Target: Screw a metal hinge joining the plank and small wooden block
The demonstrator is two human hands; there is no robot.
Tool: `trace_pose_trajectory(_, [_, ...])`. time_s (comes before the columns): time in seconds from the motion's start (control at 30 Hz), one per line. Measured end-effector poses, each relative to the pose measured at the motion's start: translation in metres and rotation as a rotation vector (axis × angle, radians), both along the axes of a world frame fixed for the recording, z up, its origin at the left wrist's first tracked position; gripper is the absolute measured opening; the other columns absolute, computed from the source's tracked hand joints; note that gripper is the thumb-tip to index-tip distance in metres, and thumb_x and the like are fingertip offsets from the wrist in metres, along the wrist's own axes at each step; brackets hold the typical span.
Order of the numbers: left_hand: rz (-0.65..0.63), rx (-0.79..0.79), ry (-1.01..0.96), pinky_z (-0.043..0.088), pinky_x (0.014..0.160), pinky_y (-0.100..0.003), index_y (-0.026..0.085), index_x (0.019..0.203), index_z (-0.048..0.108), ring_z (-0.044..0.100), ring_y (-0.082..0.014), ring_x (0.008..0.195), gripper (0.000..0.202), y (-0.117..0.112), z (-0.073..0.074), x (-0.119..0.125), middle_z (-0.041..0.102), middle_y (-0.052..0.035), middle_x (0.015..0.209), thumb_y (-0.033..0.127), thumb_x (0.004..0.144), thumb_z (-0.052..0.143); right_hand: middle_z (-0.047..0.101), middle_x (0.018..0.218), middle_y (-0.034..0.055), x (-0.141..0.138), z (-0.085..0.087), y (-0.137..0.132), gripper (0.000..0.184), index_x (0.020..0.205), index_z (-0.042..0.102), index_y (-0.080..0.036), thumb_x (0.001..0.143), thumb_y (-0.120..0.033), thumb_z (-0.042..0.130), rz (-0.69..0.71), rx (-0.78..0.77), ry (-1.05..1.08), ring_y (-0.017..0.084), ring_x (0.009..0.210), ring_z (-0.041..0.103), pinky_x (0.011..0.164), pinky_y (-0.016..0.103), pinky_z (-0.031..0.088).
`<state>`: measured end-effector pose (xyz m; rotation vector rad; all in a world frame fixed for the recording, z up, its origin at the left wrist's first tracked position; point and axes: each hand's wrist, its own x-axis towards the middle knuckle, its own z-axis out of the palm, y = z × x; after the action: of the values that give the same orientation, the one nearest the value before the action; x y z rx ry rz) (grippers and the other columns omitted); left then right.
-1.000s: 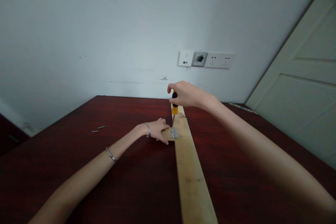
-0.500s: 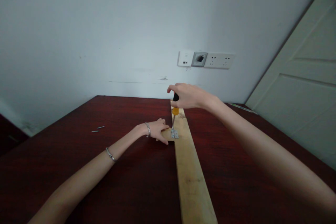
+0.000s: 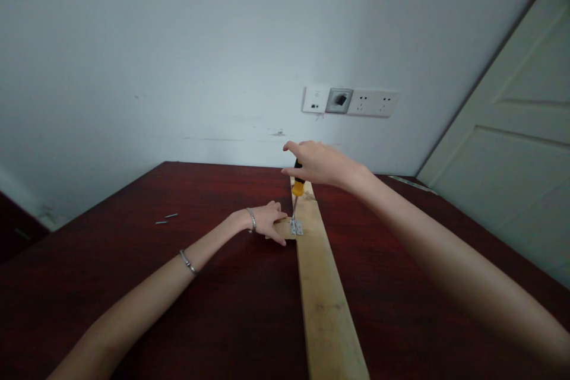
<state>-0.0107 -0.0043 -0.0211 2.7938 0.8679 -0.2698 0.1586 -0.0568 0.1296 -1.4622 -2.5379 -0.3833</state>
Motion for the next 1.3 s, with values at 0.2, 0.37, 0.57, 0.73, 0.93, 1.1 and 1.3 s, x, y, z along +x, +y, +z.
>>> trace_pose_trajectory(0.2, [0.009, -0.027, -0.003, 0.038, 0.084, -0.030, 0.016, 0.115, 0.057, 0.041, -0.0249, 0.097, 0.075, 0.001, 0.000, 0.000, 0.047, -0.0083, 0.102, 0.069, 0.062, 0.057, 0.057, 0.113, 0.0162, 0.001, 0.003, -0.003, 0.065, 0.133, 0.041, -0.016, 0.074, -0.038, 0.055, 0.007, -0.018, -0.001, 0.025, 0.082, 0.059, 0.063, 0.033, 0.039])
trace_pose_trajectory(0.37, [0.031, -0.034, 0.004, 0.037, 0.085, -0.031, 0.017, 0.119, 0.055, 0.041, -0.0257, 0.098, 0.077, 0.000, 0.000, 0.000, 0.047, -0.0089, 0.105, 0.068, 0.062, 0.057, 0.063, 0.100, 0.0132, 0.002, 0.002, 0.001, 0.043, 0.110, 0.060, -0.016, 0.080, -0.046, 0.050, 0.033, -0.043, 0.010, 0.025, 0.086, 0.059, 0.065, 0.033, 0.040])
trace_pose_trajectory(0.57, [0.008, -0.011, 0.020, 0.037, 0.085, -0.032, 0.015, 0.118, 0.056, 0.042, -0.0256, 0.097, 0.078, 0.000, 0.000, 0.000, 0.047, -0.0099, 0.105, 0.071, 0.063, 0.055, 0.063, 0.109, 0.0136, 0.006, 0.002, 0.002, 0.046, 0.118, 0.055, -0.016, 0.078, -0.037, 0.053, 0.070, -0.045, 0.012, 0.025, 0.089, 0.059, 0.068, 0.033, 0.041])
trace_pose_trajectory(0.73, [-0.009, -0.007, 0.009, 0.038, 0.084, -0.030, 0.014, 0.113, 0.058, 0.042, -0.0248, 0.095, 0.075, 0.000, 0.000, 0.000, 0.047, -0.0095, 0.101, 0.071, 0.064, 0.056, 0.064, 0.105, 0.0147, 0.006, 0.003, -0.001, 0.049, 0.122, 0.053, -0.015, 0.080, -0.040, 0.050, 0.017, -0.038, 0.021, 0.027, 0.089, 0.059, 0.066, 0.034, 0.041])
trace_pose_trajectory(0.93, [0.004, -0.007, 0.023, 0.038, 0.084, -0.031, 0.016, 0.114, 0.057, 0.042, -0.0247, 0.095, 0.077, -0.001, 0.002, 0.000, 0.047, -0.0094, 0.103, 0.072, 0.062, 0.056, 0.061, 0.113, 0.0128, 0.006, 0.004, -0.003, 0.050, 0.122, 0.054, -0.020, 0.075, -0.038, 0.055, 0.033, -0.038, -0.011, 0.025, 0.086, 0.060, 0.064, 0.032, 0.040])
trace_pose_trajectory(1.1, [-0.006, 0.002, 0.021, 0.038, 0.083, -0.031, 0.017, 0.114, 0.057, 0.043, -0.0242, 0.093, 0.075, -0.002, 0.003, 0.001, 0.047, -0.0088, 0.102, 0.072, 0.063, 0.056, 0.066, 0.092, 0.0101, 0.007, 0.002, -0.002, 0.038, 0.111, 0.061, -0.019, 0.080, -0.038, 0.052, 0.025, -0.032, 0.042, 0.022, 0.079, 0.060, 0.061, 0.030, 0.038])
trace_pose_trajectory(1.3, [0.001, 0.002, 0.024, 0.038, 0.085, -0.031, 0.017, 0.115, 0.057, 0.043, -0.0248, 0.094, 0.078, -0.002, 0.002, 0.001, 0.048, -0.0089, 0.102, 0.074, 0.061, 0.057, 0.062, 0.079, 0.0067, 0.011, 0.006, -0.003, 0.034, 0.106, 0.060, -0.018, 0.078, -0.036, 0.055, 0.036, 0.068, 0.173, 0.018, 0.070, 0.054, 0.060, 0.029, 0.035])
